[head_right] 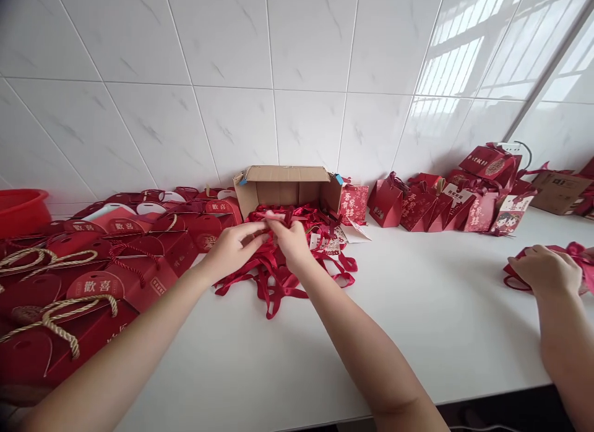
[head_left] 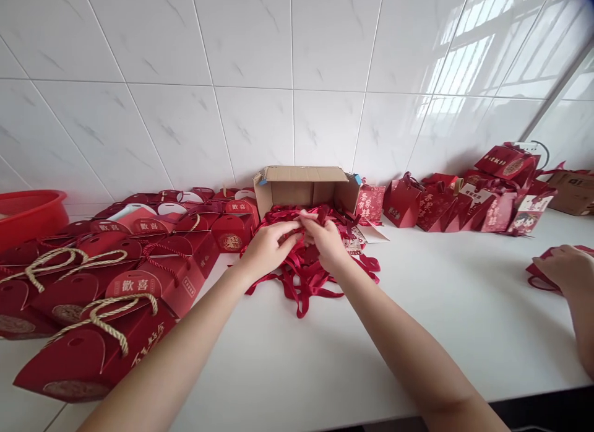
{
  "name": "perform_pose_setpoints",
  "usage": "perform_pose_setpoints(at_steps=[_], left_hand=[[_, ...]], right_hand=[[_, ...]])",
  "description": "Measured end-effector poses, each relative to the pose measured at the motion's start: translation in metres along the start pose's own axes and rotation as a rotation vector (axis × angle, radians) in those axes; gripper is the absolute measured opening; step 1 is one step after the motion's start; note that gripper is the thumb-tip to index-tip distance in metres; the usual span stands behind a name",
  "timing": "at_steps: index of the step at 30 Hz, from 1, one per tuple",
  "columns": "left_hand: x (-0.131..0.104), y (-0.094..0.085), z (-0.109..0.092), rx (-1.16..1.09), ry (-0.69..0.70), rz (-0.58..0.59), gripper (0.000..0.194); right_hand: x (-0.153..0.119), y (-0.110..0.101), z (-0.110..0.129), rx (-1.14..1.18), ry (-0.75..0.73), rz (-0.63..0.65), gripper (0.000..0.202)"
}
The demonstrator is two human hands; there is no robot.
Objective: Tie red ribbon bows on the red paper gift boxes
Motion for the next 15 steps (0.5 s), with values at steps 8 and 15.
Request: perform_pose_setpoints(at_steps=[8,15], left_hand=[[-0.021,0.065,0.025,0.149,-0.002,0.172,0.034],[-0.034,0.079,0.09,0.346,-0.126,0.27,0.027]], right_hand=[[0.002,-0.084,0.08,0.045,-0.323,-0.452,0.031],[-0.095,-0.083,0.198,-0.225,-1.112,-0.643,0.031]])
Point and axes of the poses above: each hand's wrist, its own x-axis towards the middle knuckle, its own y-axis out of the palm, z = x × y, the point moved 9 cm from there along x, towards the middle knuckle, and after that the axes turned 6 degrees about z, right-handed, at the moved point
